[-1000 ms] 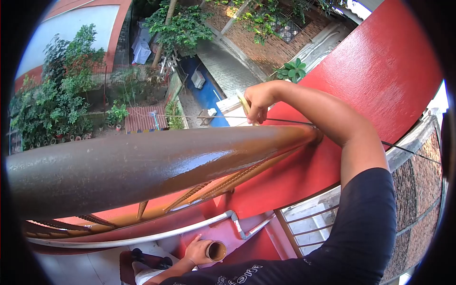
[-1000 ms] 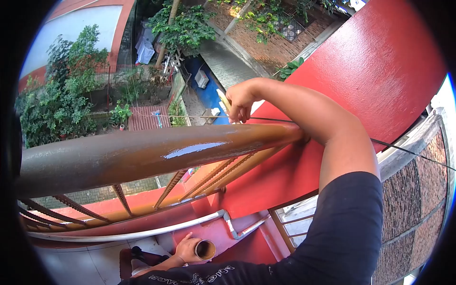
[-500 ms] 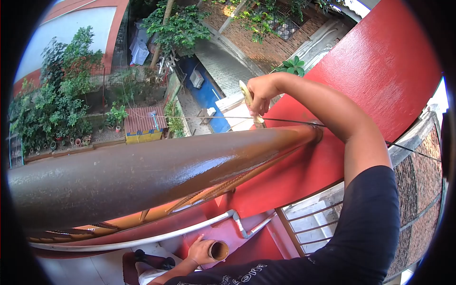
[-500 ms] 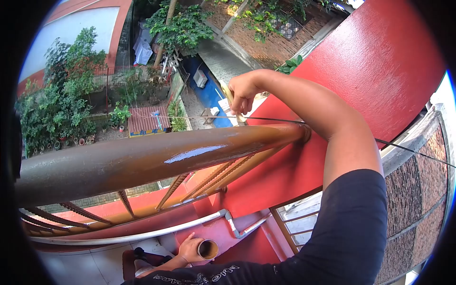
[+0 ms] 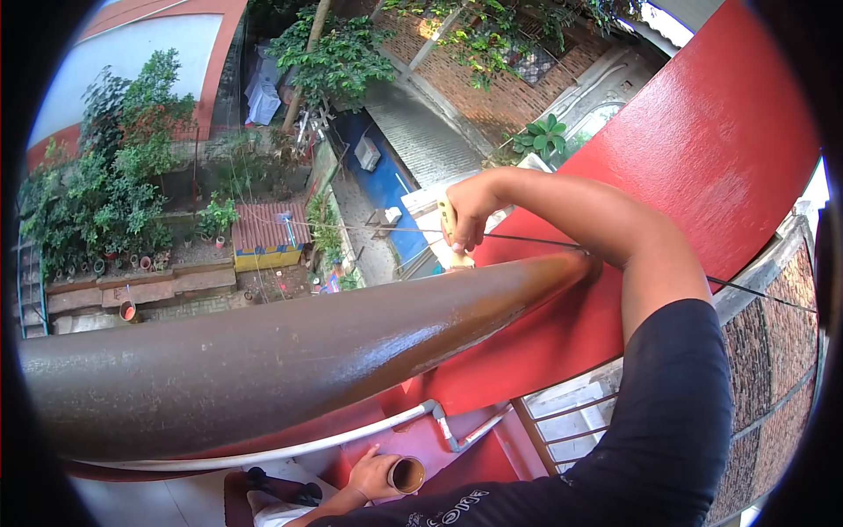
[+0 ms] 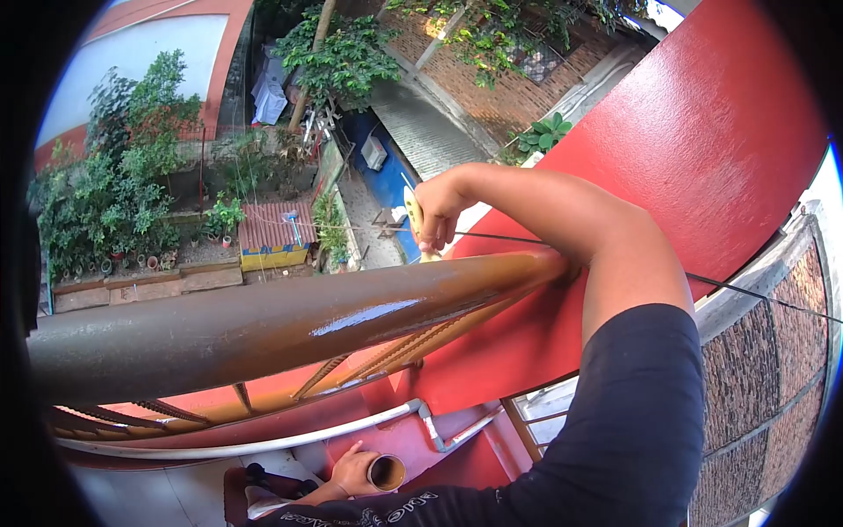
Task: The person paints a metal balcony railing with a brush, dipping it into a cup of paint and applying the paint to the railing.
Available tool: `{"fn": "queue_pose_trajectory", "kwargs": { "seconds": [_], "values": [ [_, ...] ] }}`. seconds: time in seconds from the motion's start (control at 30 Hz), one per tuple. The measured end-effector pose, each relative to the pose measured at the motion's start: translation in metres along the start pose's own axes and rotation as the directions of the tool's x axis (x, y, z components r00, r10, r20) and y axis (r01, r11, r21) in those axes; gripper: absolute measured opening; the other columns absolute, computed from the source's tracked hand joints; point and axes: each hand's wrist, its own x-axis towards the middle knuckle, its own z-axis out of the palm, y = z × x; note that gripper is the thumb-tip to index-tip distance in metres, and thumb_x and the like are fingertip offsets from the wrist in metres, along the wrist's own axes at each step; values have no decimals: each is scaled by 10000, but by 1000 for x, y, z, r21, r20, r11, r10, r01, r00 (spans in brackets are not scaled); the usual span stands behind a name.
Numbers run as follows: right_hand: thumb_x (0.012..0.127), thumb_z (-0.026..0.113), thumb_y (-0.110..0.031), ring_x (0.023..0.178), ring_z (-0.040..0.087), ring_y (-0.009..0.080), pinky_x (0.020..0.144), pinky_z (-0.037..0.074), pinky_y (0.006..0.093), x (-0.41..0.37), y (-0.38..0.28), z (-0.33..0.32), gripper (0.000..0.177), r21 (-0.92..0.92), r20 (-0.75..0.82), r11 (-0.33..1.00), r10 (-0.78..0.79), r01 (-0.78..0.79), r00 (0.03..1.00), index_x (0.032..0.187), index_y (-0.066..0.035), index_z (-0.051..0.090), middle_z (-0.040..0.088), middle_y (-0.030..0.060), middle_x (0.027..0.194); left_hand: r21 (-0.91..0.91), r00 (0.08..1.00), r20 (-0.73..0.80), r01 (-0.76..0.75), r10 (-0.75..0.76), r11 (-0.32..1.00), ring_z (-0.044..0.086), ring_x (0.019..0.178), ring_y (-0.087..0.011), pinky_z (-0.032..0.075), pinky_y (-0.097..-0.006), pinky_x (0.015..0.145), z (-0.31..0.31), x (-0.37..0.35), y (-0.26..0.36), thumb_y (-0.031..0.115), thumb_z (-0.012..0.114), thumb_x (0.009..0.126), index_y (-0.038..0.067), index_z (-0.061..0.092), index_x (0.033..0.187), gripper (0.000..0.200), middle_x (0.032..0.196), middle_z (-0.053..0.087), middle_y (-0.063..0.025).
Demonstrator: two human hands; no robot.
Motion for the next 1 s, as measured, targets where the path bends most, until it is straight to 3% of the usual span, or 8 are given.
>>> {"fn": "queue_pose_trajectory", "kwargs": {
  "seconds": [0.07,0.2,0.3,0.47,0.6,0.73,0.87,1.0],
  "values": [
    [758,859,-116,831,731,242,755,619,363,5,3,-3,323,-91,101,994,70,-61,992,985,45,696,732,161,921,-16,1000,-7,2,-3,1000,664,1097,-232,329,-503,1168,0,-1,-1,586,850,629,111,619,1202,779,1134,709,-83],
    [780,840,-134,805,734,233,732,618,343,-45,1,-40,277,-186,-155,969,136,-165,978,960,38,719,739,143,887,-21,998,-48,-32,31,999,668,1086,-243,330,-510,1167,9,-5,-8,579,855,629,113,611,1210,783,1132,708,-78],
    [746,862,-150,793,727,200,712,612,332,-106,-8,-52,300,-9,-396,1000,-13,10,918,937,20,706,737,131,873,1,999,-26,-38,38,999,672,1073,-252,336,-516,1163,3,0,-4,579,855,631,113,614,1212,783,1143,703,-74],
    [783,819,-185,770,696,129,671,569,265,-196,-22,-22,265,-204,-769,945,-317,256,556,971,-36,706,723,56,861,6,999,8,-32,32,999,674,1059,-257,337,-515,1162,-5,0,6,601,846,622,104,630,1193,788,1108,713,-84],
    [824,770,-157,598,619,119,554,505,284,-243,-38,38,143,-390,-870,890,-440,237,224,840,-21,727,681,53,681,32,998,30,-55,54,998,675,1042,-263,331,-497,1165,-9,2,11,606,844,621,92,639,1178,784,1082,718,-106],
    [763,824,-164,662,629,114,631,518,286,-255,-26,91,201,-459,-888,862,-446,215,-107,880,-25,738,689,38,716,48,986,-113,-121,126,992,677,1017,-266,331,-482,1164,0,-4,7,630,860,590,62,635,1161,837,1037,714,-105],
    [837,768,-99,825,688,120,715,562,250,-244,19,135,234,-473,-857,839,-365,271,-365,1048,-19,705,716,61,902,86,980,-139,-128,140,988,675,1038,-260,340,-478,1166,6,-4,4,640,870,570,48,624,1184,888,1075,701,-106],
    [841,741,31,844,705,145,763,566,241,-232,29,231,231,-432,-783,666,57,608,-619,1067,44,693,719,88,920,36,992,-100,-70,73,997,629,1142,-305,346,-475,1177,3,-5,4,563,929,531,24,546,1284,1002,1180,646,-146]
  ]
}}
